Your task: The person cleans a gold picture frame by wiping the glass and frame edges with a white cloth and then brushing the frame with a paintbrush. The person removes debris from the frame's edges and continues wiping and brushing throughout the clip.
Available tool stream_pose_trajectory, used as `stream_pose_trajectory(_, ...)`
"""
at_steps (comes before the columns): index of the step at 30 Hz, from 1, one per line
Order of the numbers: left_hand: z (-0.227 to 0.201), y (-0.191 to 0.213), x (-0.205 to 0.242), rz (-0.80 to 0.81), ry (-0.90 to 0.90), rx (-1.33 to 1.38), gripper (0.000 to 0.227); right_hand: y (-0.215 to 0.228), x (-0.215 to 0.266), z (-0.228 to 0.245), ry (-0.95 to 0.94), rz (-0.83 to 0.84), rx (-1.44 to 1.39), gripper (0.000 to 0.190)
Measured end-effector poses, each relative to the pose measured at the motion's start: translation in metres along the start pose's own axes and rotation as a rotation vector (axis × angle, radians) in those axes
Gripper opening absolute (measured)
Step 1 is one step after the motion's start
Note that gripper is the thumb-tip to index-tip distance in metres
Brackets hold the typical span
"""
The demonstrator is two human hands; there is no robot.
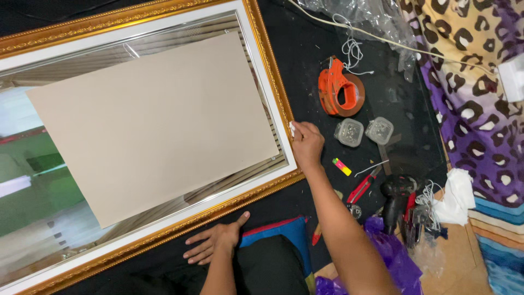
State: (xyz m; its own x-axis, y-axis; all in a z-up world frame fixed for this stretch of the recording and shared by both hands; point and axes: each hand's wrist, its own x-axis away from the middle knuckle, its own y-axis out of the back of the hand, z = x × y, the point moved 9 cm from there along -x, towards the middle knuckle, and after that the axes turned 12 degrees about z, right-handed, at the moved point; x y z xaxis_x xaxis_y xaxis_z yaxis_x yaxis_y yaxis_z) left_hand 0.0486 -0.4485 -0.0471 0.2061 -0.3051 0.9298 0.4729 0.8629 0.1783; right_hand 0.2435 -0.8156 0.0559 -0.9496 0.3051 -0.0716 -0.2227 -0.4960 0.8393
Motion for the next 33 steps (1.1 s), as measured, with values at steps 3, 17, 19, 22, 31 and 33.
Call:
stream_pose_trajectory(3,0.005,-0.003,-0.011,-0.022,0.026,0.008,0.190,-0.024,-0.058,0.006,0.071,0.007,-0.012,0.019)
stream_pose_trajectory(17,0.025,-0.012,-0.072,-0.232,0.139,0.052,0.200,-0.103,-0.336,0.062,0.292,0.003,0.039,0.019)
stream_pose_trajectory(19,0.036,-0.016,-0.069,-0.125,0.251,-0.038,0.199,-0.101,-0.318,0.054,0.306,0.070,0.075,0.017)
stream_pose_trajectory(22,0.021,-0.007,-0.057,-0.163,0.171,-0.013,0.197,-0.085,-0.267,0.051,0.319,0.184,0.083,0.019)
stream_pose_trajectory(31,0.008,0.001,-0.017,-0.081,0.092,-0.015,0.190,0.026,0.043,0.015,0.107,0.280,0.018,0.020)
stream_pose_trajectory(33,0.002,0.001,-0.014,-0.071,0.063,-0.016,0.191,0.038,0.077,0.008,0.060,0.268,0.017,0.019)
